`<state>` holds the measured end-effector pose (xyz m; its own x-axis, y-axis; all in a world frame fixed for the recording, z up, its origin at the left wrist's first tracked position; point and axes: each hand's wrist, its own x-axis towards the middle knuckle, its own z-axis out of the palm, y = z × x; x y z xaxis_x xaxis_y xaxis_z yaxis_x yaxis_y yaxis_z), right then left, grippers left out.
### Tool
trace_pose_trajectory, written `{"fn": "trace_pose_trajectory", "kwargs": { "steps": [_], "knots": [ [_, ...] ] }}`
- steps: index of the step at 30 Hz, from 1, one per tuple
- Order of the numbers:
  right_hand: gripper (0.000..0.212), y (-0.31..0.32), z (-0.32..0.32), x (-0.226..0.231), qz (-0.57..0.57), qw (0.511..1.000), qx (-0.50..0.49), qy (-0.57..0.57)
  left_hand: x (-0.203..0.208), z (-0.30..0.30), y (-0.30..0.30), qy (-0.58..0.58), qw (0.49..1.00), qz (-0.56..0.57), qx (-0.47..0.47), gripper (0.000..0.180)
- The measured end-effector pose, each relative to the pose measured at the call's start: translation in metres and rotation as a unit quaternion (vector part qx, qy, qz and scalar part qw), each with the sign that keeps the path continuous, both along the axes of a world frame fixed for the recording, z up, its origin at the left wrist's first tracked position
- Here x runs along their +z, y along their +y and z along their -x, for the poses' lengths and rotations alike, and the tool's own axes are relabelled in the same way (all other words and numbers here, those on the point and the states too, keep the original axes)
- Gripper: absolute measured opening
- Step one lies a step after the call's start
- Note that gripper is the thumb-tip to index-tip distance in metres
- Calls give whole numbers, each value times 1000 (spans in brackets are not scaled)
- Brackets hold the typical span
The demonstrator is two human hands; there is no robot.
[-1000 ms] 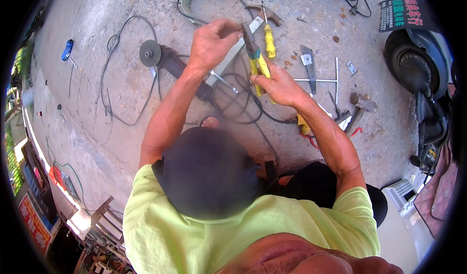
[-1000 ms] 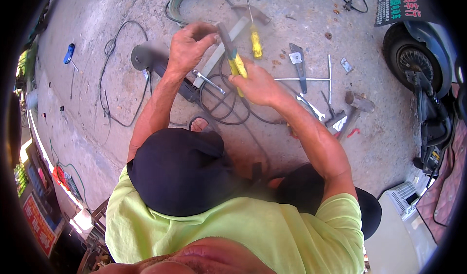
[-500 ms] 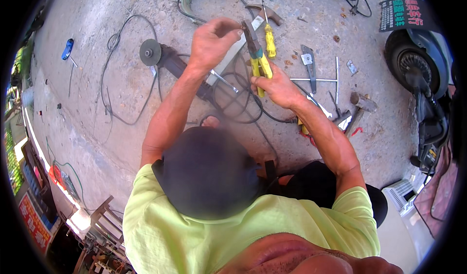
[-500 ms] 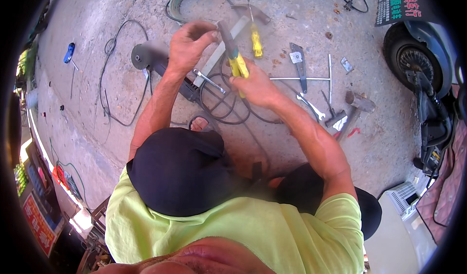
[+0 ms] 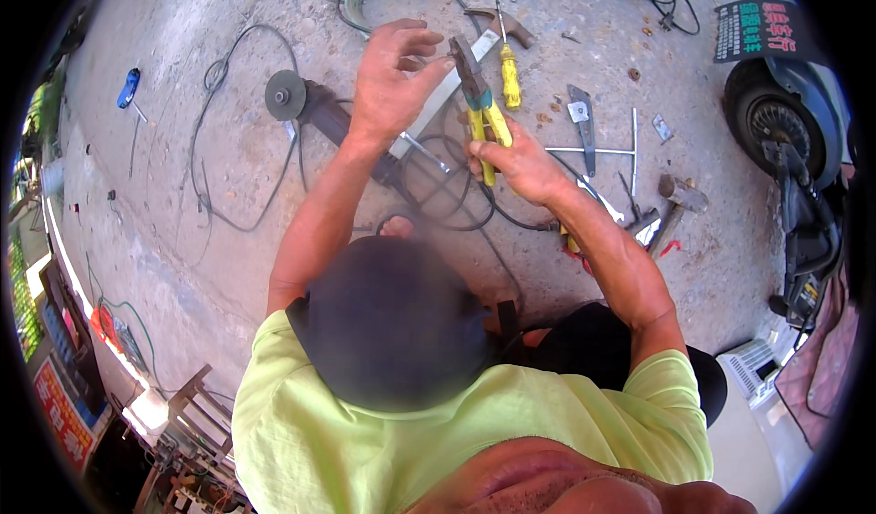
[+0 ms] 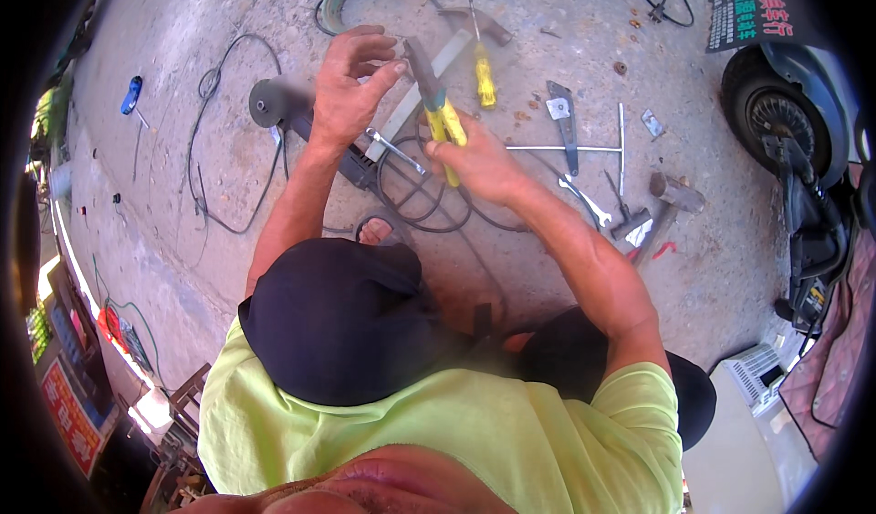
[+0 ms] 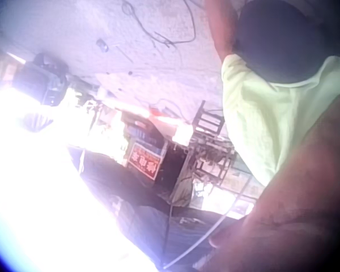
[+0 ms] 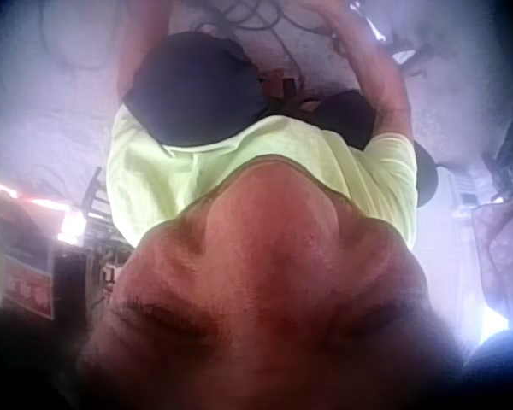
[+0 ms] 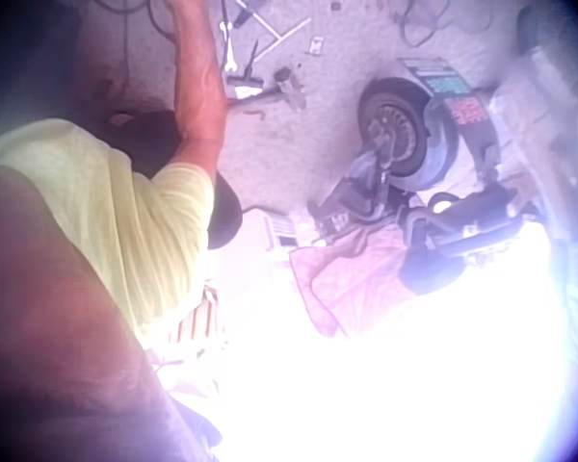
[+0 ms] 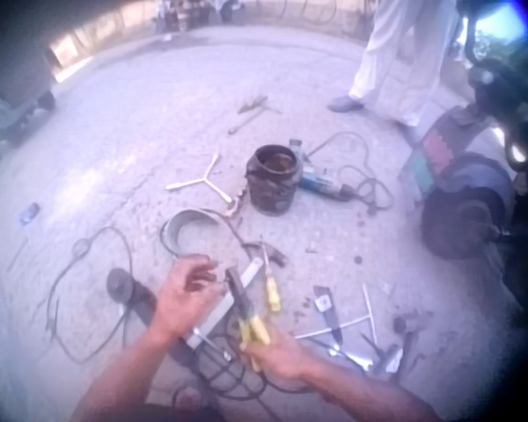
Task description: The person uses a screwdriver and a pair of pliers to manipulate a small metal bracket and pin, attempting to fit the pin into the bracket component.
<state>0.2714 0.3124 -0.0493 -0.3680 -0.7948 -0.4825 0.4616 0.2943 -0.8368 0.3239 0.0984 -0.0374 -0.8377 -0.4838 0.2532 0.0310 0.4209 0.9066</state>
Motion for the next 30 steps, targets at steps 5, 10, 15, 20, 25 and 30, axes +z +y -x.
{"fn": "trace_pose_trajectory", "kwargs": {
  "steps": [5, 10, 15, 20, 25, 30],
  "knots": [
    [43, -3, -2, 6, -28, 998, 21, 52, -11, 0, -2, 15, 992, 123, -7, 20],
    [49, 1, -2, -3, -40, 998, 15, 51, -12, -1, -4, 24, 981, 190, -24, 15],
    [60, 6, 2, 3, 31, 988, -20, -147, -12, -14, -18, -77, 993, 92, -7, 12],
    [69, 14, 9, 8, 151, 911, 25, -382, -14, -34, -30, -128, 991, -11, -31, 29],
    [67, 16, 11, 8, 204, 866, 46, -454, -1, -37, -23, -80, 990, -83, -77, 53],
    [63, 13, 8, 12, 201, 865, 35, -457, 3, -29, -2, -12, 990, -24, -138, 52]
  ]
}}
